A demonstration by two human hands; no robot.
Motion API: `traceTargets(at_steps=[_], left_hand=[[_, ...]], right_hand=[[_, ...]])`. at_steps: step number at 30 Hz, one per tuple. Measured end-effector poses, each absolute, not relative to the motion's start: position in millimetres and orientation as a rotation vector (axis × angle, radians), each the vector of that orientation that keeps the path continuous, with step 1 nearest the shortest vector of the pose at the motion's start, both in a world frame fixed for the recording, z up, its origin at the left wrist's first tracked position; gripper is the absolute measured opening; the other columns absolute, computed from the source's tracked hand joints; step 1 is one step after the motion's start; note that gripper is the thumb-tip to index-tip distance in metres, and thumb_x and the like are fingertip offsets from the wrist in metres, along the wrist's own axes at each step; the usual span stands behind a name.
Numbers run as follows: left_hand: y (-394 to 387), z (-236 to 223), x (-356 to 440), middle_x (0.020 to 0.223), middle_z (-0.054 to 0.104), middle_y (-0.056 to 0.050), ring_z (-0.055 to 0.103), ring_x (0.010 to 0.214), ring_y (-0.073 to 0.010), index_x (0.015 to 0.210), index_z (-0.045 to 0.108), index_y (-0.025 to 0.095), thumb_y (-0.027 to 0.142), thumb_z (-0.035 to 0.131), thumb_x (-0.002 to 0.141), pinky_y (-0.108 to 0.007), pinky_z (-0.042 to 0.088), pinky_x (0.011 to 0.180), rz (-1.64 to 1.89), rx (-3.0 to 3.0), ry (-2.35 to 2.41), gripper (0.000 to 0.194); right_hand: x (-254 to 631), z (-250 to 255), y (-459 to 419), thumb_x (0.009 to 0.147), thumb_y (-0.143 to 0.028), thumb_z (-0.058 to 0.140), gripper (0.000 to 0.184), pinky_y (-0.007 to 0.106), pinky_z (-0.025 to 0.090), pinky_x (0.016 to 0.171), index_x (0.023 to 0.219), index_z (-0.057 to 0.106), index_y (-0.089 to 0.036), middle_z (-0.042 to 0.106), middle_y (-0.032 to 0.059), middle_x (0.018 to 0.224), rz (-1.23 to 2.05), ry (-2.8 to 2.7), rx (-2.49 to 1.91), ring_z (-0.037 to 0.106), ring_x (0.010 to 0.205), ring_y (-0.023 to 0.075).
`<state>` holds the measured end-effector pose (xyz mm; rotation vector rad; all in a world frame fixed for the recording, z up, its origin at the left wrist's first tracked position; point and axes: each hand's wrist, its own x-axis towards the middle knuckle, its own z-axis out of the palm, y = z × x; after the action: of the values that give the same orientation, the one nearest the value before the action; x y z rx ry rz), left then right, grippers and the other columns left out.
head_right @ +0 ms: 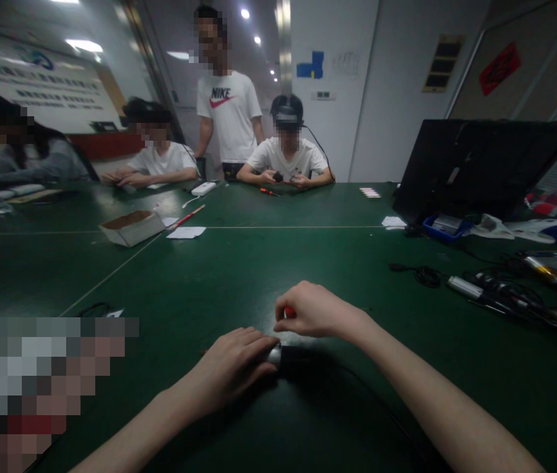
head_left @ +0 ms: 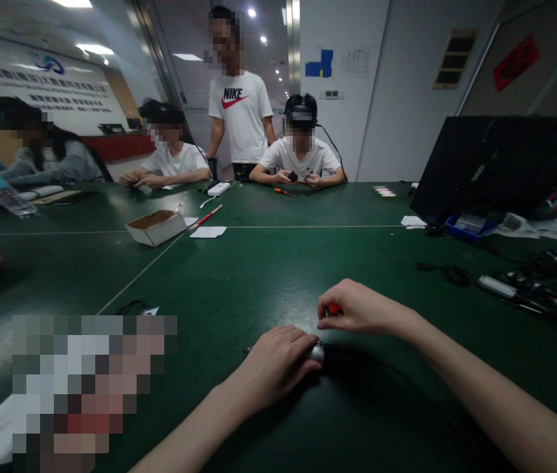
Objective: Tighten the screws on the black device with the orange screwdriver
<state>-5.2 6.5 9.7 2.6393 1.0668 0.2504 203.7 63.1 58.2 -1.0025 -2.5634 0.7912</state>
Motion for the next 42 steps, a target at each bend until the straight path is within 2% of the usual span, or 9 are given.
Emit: traceTargets(at_steps=[7,16,20,25,30,36,38,40,42], left_hand=[[6.7,9.9,-4.8,0.098,0.066,-0.007,0.061,0.086,-0.0229,0.101,0.06,0.018,0.029,0.055,0.094,-0.032,0.045,0.073,0.238,2.633,1.063,0.014],[5.1,14.3,-2.6,0.097,0.067,-0.007,0.061,0.087,-0.0229,0.1,0.06,0.017,0.029,0.056,0.094,-0.032,0.045,0.074,0.236,2.622,1.076,0.014],[4.2,15.7,-3.6,0.101,0.066,-0.007,0.061,0.09,-0.0236,0.107,0.059,0.017,0.028,0.056,0.093,-0.033,0.045,0.076,0.245,2.613,1.063,0.018],[3.3,15.6,-5.1,0.099,0.065,-0.006,0.06,0.088,-0.023,0.109,0.058,0.018,0.028,0.057,0.092,-0.033,0.044,0.075,0.266,2.619,1.037,0.019],[2.9,14.5,-5.2,0.099,0.065,-0.006,0.058,0.087,-0.0228,0.107,0.058,0.018,0.027,0.064,0.087,-0.032,0.042,0.072,0.287,2.647,1.003,0.022],[-0.6,8.9,-2.7,0.097,0.064,-0.005,0.057,0.084,-0.0222,0.103,0.057,0.019,0.027,0.068,0.083,-0.032,0.04,0.069,0.348,2.675,0.972,0.024],[-2.0,4.0,0.0,0.098,0.064,-0.005,0.057,0.083,-0.0218,0.102,0.056,0.019,0.028,0.068,0.083,-0.033,0.04,0.071,0.36,2.682,0.961,0.024],[-3.5,-1.2,3.3,0.097,0.064,-0.005,0.057,0.082,-0.0217,0.101,0.057,0.019,0.028,0.07,0.082,-0.033,0.04,0.07,0.345,2.695,0.962,0.025],[-5.3,-4.6,6.6,0.098,0.064,-0.005,0.057,0.084,-0.0229,0.103,0.056,0.019,0.028,0.073,0.08,-0.034,0.041,0.072,0.346,2.707,0.982,0.029]], right_hand=[[199.0,48.8,60.7,0.081,-0.029,0.061,0.018,0.022,0.038,0.058,0.087,0.073,-0.016,0.071,0.0054,0.08,0.87,-2.82,-1.014,0.061,0.068,0.0144],[196.7,50.3,59.5,0.083,-0.023,0.057,0.019,0.021,0.041,0.065,0.094,0.071,-0.017,0.072,0.0047,0.091,0.852,-2.876,-1.013,0.063,0.078,0.0144],[198.0,52.5,61.2,0.084,-0.02,0.056,0.018,0.021,0.041,0.066,0.094,0.071,-0.017,0.071,0.0039,0.09,0.817,-2.868,-1.073,0.062,0.077,0.0134],[196.9,45.4,64.7,0.089,-0.029,0.057,0.018,0.027,0.046,0.068,0.092,0.069,-0.016,0.069,0.0055,0.088,0.7,-2.847,-1.283,0.063,0.078,0.0166],[201.6,43.7,73.7,0.092,-0.037,0.055,0.025,0.037,0.051,0.08,0.102,0.063,-0.015,0.065,0.005,0.1,0.67,-2.854,-1.37,0.062,0.088,0.017],[221.4,63.4,66.0,0.089,-0.038,0.055,0.026,0.027,0.043,0.067,0.094,0.071,-0.017,0.07,0.0065,0.089,0.679,-2.805,-1.418,0.064,0.08,0.019],[224.1,63.2,50.2,0.084,-0.045,0.059,0.03,0.026,0.041,0.062,0.092,0.071,-0.019,0.07,0.0049,0.086,0.737,-2.824,-1.408,0.063,0.076,0.0185],[223.7,57.4,29.7,0.072,-0.051,0.07,0.036,0.025,0.04,0.061,0.091,0.07,-0.021,0.07,0.0031,0.086,0.782,-2.831,-1.41,0.063,0.077,0.0195],[222.3,48.5,7.8,0.072,-0.047,0.07,0.033,0.026,0.04,0.062,0.092,0.068,-0.021,0.069,0.0034,0.088,0.75,-2.778,-1.48,0.062,0.08,0.0206]])
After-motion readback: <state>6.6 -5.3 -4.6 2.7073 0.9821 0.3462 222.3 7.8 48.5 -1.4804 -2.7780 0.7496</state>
